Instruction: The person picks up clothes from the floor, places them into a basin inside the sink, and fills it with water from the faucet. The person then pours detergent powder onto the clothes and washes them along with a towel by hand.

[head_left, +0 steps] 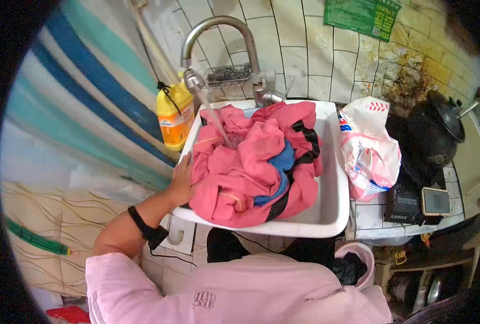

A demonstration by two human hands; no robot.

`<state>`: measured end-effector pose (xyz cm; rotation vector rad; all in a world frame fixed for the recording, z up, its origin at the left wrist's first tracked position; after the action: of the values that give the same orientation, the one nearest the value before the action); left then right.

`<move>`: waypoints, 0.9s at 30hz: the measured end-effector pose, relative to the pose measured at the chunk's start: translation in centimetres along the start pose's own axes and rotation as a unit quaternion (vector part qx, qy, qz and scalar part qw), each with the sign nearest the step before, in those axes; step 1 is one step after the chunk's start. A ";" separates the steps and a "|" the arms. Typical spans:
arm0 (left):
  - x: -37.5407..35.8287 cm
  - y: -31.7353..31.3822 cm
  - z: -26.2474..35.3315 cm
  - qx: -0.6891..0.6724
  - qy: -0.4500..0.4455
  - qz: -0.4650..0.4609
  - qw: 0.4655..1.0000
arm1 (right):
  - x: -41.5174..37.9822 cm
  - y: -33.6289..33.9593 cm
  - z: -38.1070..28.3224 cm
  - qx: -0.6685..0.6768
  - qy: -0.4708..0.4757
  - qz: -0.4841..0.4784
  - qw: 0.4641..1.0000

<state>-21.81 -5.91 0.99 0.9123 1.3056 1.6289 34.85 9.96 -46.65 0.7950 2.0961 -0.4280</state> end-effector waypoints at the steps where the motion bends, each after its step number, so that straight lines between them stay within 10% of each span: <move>1: 0.0 0.0 -0.2 -0.004 -0.003 0.010 1.000 | -1.3 -0.2 1.0 0.030 -0.010 -0.011 0.999; 12: 0.3 -0.6 -0.5 0.043 0.025 -0.020 0.999 | -18.3 -2.6 5.5 0.293 -0.098 -0.092 0.947; 14: 0.4 -0.4 0.0 0.052 0.029 -0.019 0.998 | -24.1 -1.9 -1.9 0.227 -0.004 0.045 0.973; 17: 0.3 -0.1 0.2 0.028 0.055 -0.041 0.997 | -22.3 3.8 -5.8 0.273 0.093 -0.023 0.957; 27: -1.3 1.3 2.2 -0.022 0.051 -0.010 0.998 | -38.8 -14.5 -40.2 -0.211 0.510 0.023 0.833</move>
<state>-19.57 -6.44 2.63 0.7960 1.3378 1.7016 19.12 6.26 8.75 0.8917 2.9594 0.6482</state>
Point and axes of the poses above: each hand's wrist, its own x-axis towards the middle knuckle, its own y-axis out of the back of the hand, z = x × y, the point moved 4 cm from there along x, towards the middle knuckle, and after that the axes turned 7 degrees about y, right-handed, at the moved point
